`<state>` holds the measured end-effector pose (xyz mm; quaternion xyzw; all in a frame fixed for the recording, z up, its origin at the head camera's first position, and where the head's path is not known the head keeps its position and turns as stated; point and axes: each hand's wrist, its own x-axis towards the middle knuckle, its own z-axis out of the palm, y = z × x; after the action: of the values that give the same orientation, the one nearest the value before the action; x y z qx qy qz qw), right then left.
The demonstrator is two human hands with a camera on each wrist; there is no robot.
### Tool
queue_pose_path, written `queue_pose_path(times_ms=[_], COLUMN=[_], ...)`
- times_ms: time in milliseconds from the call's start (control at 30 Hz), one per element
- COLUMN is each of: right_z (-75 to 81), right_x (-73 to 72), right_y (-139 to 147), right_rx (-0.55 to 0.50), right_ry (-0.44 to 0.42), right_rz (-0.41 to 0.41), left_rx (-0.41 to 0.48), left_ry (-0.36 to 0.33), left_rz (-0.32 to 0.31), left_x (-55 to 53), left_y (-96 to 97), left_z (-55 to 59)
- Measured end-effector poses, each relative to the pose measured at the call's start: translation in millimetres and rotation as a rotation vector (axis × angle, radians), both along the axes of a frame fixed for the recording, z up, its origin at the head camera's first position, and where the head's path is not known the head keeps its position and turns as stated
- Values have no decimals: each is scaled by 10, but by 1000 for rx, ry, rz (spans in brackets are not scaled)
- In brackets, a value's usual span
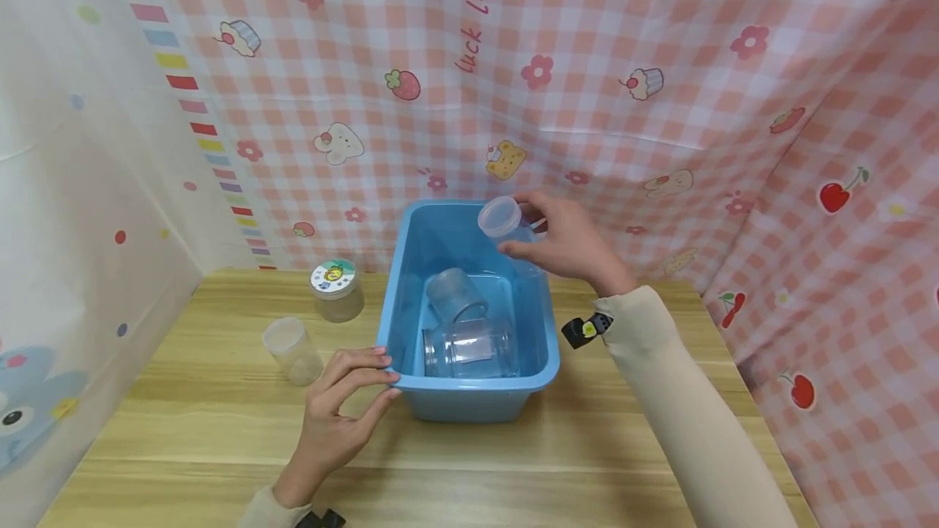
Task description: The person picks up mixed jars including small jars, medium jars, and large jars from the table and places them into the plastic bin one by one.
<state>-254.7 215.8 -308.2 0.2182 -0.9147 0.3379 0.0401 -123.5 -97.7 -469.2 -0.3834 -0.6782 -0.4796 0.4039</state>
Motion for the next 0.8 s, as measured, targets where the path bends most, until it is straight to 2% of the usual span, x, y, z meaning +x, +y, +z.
queue_pose_path(times_ms=[333,800], right_z=[-46,-57], right_x=[-69,54], right_y=[-115,-82], right_rx=[113,147], right_ry=[-23,10], right_rz=[64,65], left_rx=[1,2], left_ry=[2,5], left_rz=[1,2], left_x=[-1,1], left_y=[-3,2], left_z=[5,-6])
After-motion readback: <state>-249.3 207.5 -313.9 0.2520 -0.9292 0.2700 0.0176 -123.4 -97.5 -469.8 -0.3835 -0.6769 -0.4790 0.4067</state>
